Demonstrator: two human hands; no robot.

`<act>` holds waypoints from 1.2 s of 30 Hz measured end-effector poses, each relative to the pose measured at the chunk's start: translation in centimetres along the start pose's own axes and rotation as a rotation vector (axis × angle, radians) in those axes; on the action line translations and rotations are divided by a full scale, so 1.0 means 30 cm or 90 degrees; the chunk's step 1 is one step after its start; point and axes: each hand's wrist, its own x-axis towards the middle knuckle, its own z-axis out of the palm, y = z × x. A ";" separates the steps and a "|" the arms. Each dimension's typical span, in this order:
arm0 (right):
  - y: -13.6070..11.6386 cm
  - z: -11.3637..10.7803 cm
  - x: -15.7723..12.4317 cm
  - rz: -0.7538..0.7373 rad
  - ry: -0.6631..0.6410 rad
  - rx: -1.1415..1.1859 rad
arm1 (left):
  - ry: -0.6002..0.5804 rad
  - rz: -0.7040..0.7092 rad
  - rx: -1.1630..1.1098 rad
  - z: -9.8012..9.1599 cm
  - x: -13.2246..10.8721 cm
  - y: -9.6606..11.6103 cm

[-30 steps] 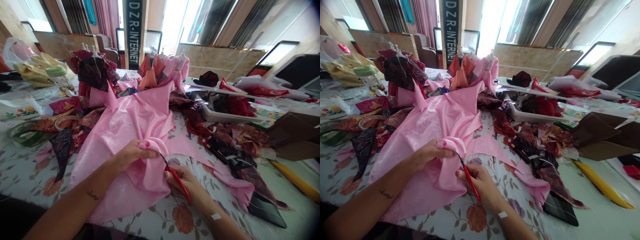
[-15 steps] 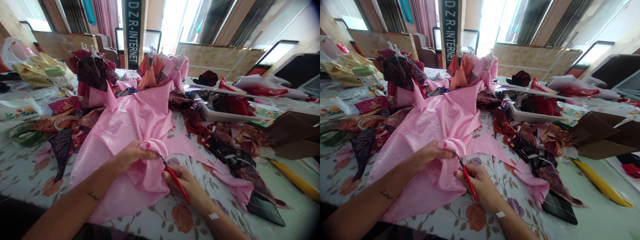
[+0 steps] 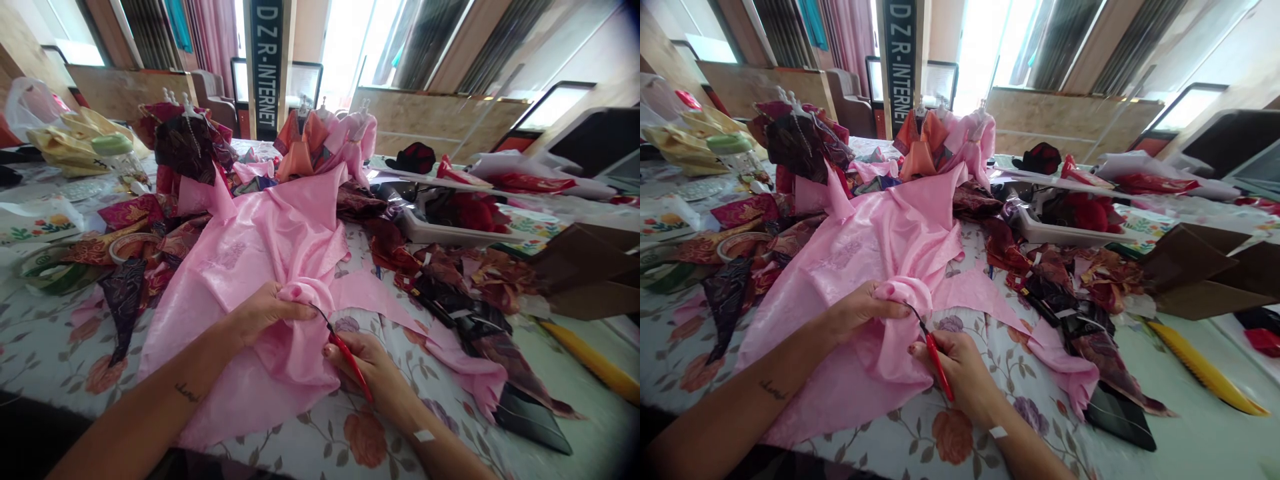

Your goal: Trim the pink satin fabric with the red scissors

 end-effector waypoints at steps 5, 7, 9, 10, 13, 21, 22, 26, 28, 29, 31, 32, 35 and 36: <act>0.002 -0.006 0.010 -0.013 0.001 0.012 | -0.016 0.005 0.003 -0.005 -0.004 0.013; 0.003 -0.008 0.014 -0.014 0.010 0.008 | -0.029 0.013 0.006 -0.010 -0.006 0.020; 0.001 -0.009 0.016 -0.014 0.023 -0.006 | -0.031 0.022 0.007 -0.016 -0.006 0.025; -0.001 -0.009 0.015 -0.017 0.029 -0.016 | -0.028 0.026 0.005 -0.020 -0.005 0.026; -0.007 -0.010 0.011 -0.032 0.052 -0.045 | -0.011 0.030 0.000 -0.029 0.001 0.022; 0.011 -0.018 0.007 -0.035 0.022 -0.044 | 0.001 0.015 0.006 -0.024 -0.002 0.023; 0.012 -0.020 0.007 -0.035 0.015 -0.040 | 0.002 0.013 0.008 -0.022 -0.004 0.024; 0.006 -0.024 0.006 -0.032 -0.029 -0.007 | -0.007 0.010 0.002 -0.013 -0.007 0.023; -0.002 -0.023 0.003 -0.028 -0.050 0.020 | -0.013 0.009 -0.001 -0.011 -0.006 0.020; -0.007 -0.022 0.000 -0.024 -0.054 0.029 | -0.015 0.009 -0.003 -0.011 -0.006 0.020; -0.017 -0.021 -0.005 -0.016 -0.053 0.033 | -0.016 0.009 -0.007 -0.011 -0.007 0.021; -0.022 -0.021 -0.008 -0.015 -0.052 0.031 | -0.015 0.010 -0.011 -0.012 -0.008 0.023; -0.033 -0.021 -0.013 -0.021 -0.051 0.018 | -0.014 0.014 -0.019 -0.015 -0.011 0.029; -0.036 -0.021 -0.014 -0.023 -0.051 0.015 | -0.015 0.015 -0.018 -0.016 -0.012 0.030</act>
